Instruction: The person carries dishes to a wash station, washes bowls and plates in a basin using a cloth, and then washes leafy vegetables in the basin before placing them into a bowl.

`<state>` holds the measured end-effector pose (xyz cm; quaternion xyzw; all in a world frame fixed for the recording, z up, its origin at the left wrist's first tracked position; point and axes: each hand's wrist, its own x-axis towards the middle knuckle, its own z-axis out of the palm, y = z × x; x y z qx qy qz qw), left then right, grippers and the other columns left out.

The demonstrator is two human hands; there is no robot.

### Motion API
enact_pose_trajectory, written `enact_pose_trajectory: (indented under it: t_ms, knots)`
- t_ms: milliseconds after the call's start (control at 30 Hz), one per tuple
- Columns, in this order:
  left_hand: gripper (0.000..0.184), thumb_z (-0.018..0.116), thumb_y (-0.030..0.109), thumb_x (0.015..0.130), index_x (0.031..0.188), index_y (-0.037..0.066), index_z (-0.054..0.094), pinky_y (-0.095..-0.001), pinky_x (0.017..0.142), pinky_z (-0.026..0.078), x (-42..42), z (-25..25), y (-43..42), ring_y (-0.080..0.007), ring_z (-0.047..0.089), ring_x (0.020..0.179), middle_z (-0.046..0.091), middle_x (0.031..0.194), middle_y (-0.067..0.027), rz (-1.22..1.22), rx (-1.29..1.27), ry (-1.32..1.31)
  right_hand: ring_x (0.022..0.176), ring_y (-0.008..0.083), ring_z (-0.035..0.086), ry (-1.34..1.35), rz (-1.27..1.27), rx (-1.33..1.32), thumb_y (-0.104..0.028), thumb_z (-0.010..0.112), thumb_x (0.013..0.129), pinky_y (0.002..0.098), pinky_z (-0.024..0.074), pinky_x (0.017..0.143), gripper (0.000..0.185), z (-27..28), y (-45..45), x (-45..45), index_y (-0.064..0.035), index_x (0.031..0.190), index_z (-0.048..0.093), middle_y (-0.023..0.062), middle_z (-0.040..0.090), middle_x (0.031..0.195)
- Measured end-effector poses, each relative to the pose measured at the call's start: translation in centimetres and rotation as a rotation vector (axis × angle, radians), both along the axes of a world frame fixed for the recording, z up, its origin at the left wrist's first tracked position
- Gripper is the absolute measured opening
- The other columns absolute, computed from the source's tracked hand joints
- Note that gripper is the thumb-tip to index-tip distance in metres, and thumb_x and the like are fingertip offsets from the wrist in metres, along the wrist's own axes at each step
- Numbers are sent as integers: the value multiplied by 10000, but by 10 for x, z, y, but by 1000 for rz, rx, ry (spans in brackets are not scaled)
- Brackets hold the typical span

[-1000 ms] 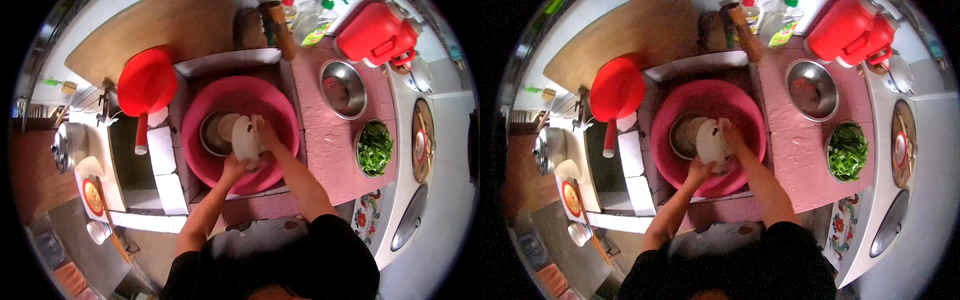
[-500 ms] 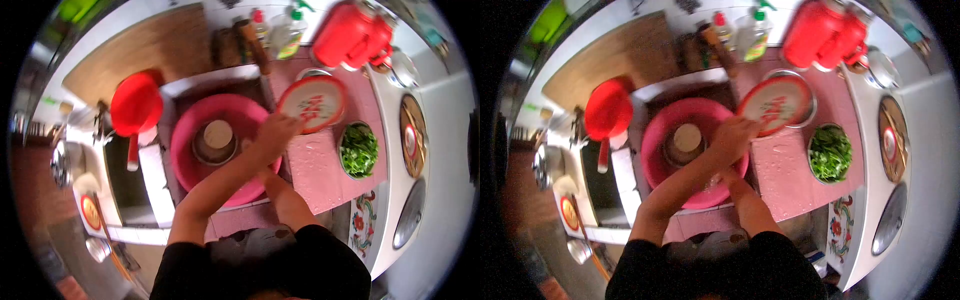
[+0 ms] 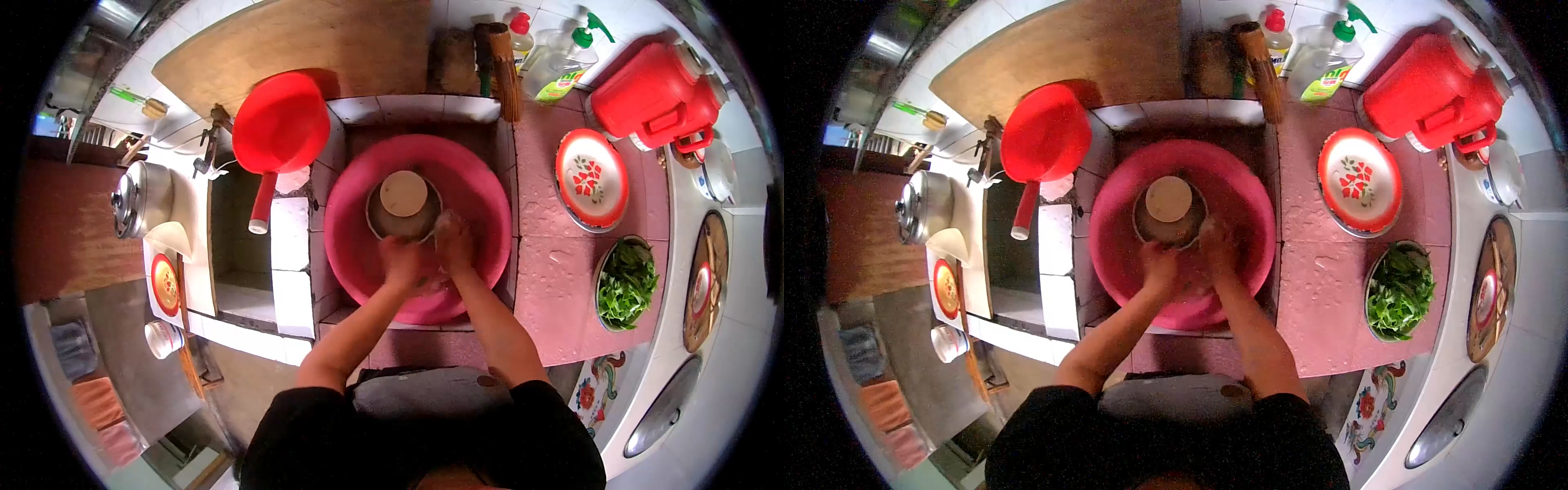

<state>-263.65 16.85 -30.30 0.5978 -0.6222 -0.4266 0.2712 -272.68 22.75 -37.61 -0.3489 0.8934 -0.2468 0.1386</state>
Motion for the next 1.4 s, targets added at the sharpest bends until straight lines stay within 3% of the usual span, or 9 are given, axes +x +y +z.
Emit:
enact_pose_trajectory:
  t_ms: [133, 267, 333, 567, 833, 967, 1067, 1233, 1400]
  knots:
    - [319, 568, 235, 827, 1049, 11, 614, -371, 804, 478, 30, -89, -26, -266, 608, 919, 617, 1054, -204, 322, 405, -307, 1177, 425, 399, 57, 146, 367, -214, 580, 764, 506, 333, 987, 675, -2, -2, 19, -5, 1345, 307, 261, 326, 1361]
    - [505, 539, 204, 837, 1295, 21, 432, -366, 913, 427, 61, -157, -74, -289, 480, 1168, 492, 1265, -208, 76, 751, 120, 1204, 441, 363, 28, 219, 451, -204, 574, 763, 516, 291, 1013, 732, -4, 2, 14, 23, 1369, 231, 268, 255, 1395]
    - [519, 561, 206, 787, 1267, 41, 453, -401, 901, 434, 76, -150, -85, -365, 522, 1084, 540, 1153, -258, -398, 334, -378, 1222, 428, 348, 173, 209, 281, -183, 574, 763, 497, 286, 1023, 702, -86, 16, 2, 19, 1358, 261, 273, 270, 1386]
    - [620, 542, 105, 712, 1287, -14, 344, -435, 929, 417, 60, 59, -94, -420, 494, 1109, 482, 1198, -306, -370, 31, -369, 943, 353, 578, -476, -170, -309, -128, 578, 789, 418, 459, 834, 402, -59, 10, -16, -22, 1171, 518, 196, 597, 1047]
    - [776, 509, -16, 709, 1396, -17, 147, -392, 954, 401, 106, 13, -37, -392, 476, 1168, 455, 1258, -286, -505, 72, -31, 1024, 383, 542, -829, 341, -73, -207, 559, 801, 425, 439, 869, 394, 91, -35, 53, -17, 1144, 518, 204, 574, 1097]
    - [757, 498, -16, 720, 1390, -15, 145, -407, 919, 423, 119, -21, -29, -417, 512, 1112, 501, 1193, -297, -517, 83, -8, 942, 341, 587, -517, 556, -267, -133, 552, 795, 392, 460, 837, 269, 6, -18, 75, -29, 1039, 599, 163, 618, 1016]
    - [734, 497, 7, 718, 1376, -5, 171, -422, 913, 423, 121, -16, -22, -428, 522, 1090, 528, 1156, -293, -521, 121, -55, 962, 356, 581, 29, 713, 244, -128, 550, 787, 425, 462, 840, 269, -13, -3, 55, -44, 1036, 608, 166, 608, 1044]
    - [626, 518, 35, 716, 1294, -16, 285, -416, 898, 432, 115, -31, -20, -402, 544, 1070, 556, 1117, -275, -535, 245, -44, 986, 394, 561, -402, 87, 88, -133, 556, 770, 459, 467, 813, 315, 23, -45, 25, -101, 1081, 594, 187, 612, 1031]
    - [528, 579, 74, 723, 1193, -46, 368, -370, 861, 452, 109, -27, -28, -309, 575, 1027, 569, 1101, -231, -583, 395, 251, 968, 389, 563, -471, 386, -57, -133, 566, 732, 442, 452, 837, 318, 25, -59, 68, -88, 1046, 590, 182, 609, 1020]
